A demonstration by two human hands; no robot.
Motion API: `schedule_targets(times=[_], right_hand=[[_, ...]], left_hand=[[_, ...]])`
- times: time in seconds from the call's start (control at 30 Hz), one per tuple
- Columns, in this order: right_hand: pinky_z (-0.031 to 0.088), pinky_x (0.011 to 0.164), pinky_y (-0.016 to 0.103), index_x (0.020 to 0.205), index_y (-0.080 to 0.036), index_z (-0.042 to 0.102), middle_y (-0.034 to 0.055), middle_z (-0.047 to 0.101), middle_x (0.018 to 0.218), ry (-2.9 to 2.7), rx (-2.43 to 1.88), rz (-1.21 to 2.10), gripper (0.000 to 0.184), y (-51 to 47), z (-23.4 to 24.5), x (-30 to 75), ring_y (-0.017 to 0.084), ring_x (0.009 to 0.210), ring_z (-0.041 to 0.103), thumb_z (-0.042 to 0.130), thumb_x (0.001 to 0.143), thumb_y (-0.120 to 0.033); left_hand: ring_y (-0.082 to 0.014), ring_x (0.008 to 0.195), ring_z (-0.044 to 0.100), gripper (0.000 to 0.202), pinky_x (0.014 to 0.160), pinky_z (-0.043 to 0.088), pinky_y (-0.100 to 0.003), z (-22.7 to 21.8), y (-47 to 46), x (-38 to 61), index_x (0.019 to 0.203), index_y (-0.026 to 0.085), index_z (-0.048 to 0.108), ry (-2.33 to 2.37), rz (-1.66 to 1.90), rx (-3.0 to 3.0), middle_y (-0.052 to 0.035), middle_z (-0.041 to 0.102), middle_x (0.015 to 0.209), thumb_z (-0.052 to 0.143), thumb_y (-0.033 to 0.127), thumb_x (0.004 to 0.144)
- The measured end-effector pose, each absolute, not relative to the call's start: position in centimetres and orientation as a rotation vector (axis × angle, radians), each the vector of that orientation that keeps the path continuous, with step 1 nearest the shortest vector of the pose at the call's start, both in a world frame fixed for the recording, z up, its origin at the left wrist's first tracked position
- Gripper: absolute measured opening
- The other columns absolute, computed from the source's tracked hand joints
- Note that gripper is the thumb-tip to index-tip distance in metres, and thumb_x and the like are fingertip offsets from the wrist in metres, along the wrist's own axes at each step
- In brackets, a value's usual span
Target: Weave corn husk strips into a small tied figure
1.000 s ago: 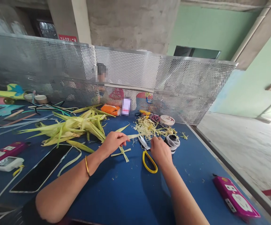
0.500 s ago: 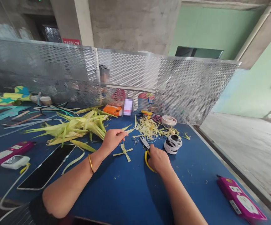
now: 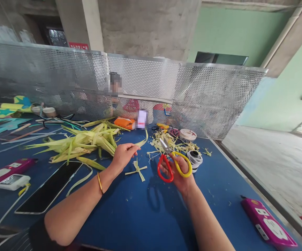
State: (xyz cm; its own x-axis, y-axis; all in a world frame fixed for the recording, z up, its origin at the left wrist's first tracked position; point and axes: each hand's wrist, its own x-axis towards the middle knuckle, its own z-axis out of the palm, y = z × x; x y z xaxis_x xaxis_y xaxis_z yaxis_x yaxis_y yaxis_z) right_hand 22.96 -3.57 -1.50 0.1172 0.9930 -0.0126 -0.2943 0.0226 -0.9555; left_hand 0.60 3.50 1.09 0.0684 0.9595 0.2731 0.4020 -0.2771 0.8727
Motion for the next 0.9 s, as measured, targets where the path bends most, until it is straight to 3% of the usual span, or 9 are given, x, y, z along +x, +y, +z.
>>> schedule_targets(times=[0.1,0.23,0.4,0.53,0.6,0.73,0.9], right_hand=[[0.053,0.073,0.042,0.093,-0.023,0.058,0.0096,0.069,0.087,-0.884,-0.974,1.445,0.029,-3.9,-1.1,22.3,0.027,0.085,0.067,0.052,0.073,-0.044],[0.054,0.075,0.041,0.092,-0.021,0.058,0.0112,0.069,0.09,-0.76,-0.939,1.415,0.021,-4.4,-0.3,21.9,0.027,0.089,0.067,0.049,0.076,-0.032],[0.056,0.071,0.033,0.093,-0.018,0.064,0.0072,0.067,0.083,-0.662,-0.902,1.549,0.021,-5.0,0.4,21.5,0.019,0.075,0.065,0.055,0.08,-0.032],[0.055,0.063,0.028,0.085,-0.019,0.061,0.0025,0.062,0.077,-0.711,-0.873,1.664,0.019,-5.4,0.1,20.2,0.013,0.062,0.058,0.071,0.072,-0.028],[0.052,0.059,0.026,0.088,-0.019,0.06,0.0002,0.06,0.073,-0.823,-0.873,1.581,0.027,-5.6,-0.1,19.5,0.012,0.06,0.055,0.076,0.07,-0.03],[0.039,0.049,0.023,0.118,-0.017,0.055,-0.0065,0.047,0.057,-1.146,-1.141,1.162,0.054,-5.6,-0.4,19.4,0.011,0.051,0.044,0.072,0.076,-0.046],[0.038,0.053,0.025,0.123,-0.017,0.051,-0.0054,0.043,0.067,-1.55,-1.39,0.866,0.064,-5.7,0.1,20.5,0.013,0.059,0.043,0.065,0.077,-0.059]], left_hand=[[-0.0142,0.055,0.06,0.029,0.055,0.04,-0.023,1.0,3.5,0.6,0.076,0.021,0.076,1.37,1.177,1.749,-0.0001,0.068,0.061,0.055,0.041,0.081],[-0.0148,0.056,0.061,0.03,0.054,0.041,-0.023,0.7,3.7,0.4,0.079,0.02,0.076,1.365,1.2,1.726,-0.0008,0.069,0.063,0.055,0.041,0.081],[-0.0149,0.058,0.061,0.029,0.054,0.041,-0.023,0.6,4.0,0.3,0.08,0.02,0.076,1.376,1.242,1.707,-0.0007,0.069,0.063,0.055,0.04,0.081],[-0.0141,0.056,0.06,0.029,0.052,0.039,-0.023,0.6,4.0,0.3,0.079,0.02,0.076,1.381,1.251,1.698,-0.0002,0.068,0.061,0.055,0.039,0.081],[-0.0137,0.055,0.059,0.029,0.052,0.039,-0.023,0.5,4.0,0.3,0.079,0.02,0.076,1.38,1.262,1.695,-0.0001,0.067,0.061,0.055,0.039,0.081],[-0.0129,0.053,0.056,0.029,0.053,0.04,-0.023,0.4,3.9,0.5,0.077,0.02,0.076,1.371,1.275,1.679,0.0003,0.067,0.06,0.056,0.041,0.081],[-0.0132,0.053,0.056,0.031,0.053,0.04,-0.023,0.6,3.7,0.6,0.077,0.019,0.075,1.332,1.292,1.633,0.0002,0.066,0.06,0.057,0.044,0.08]])
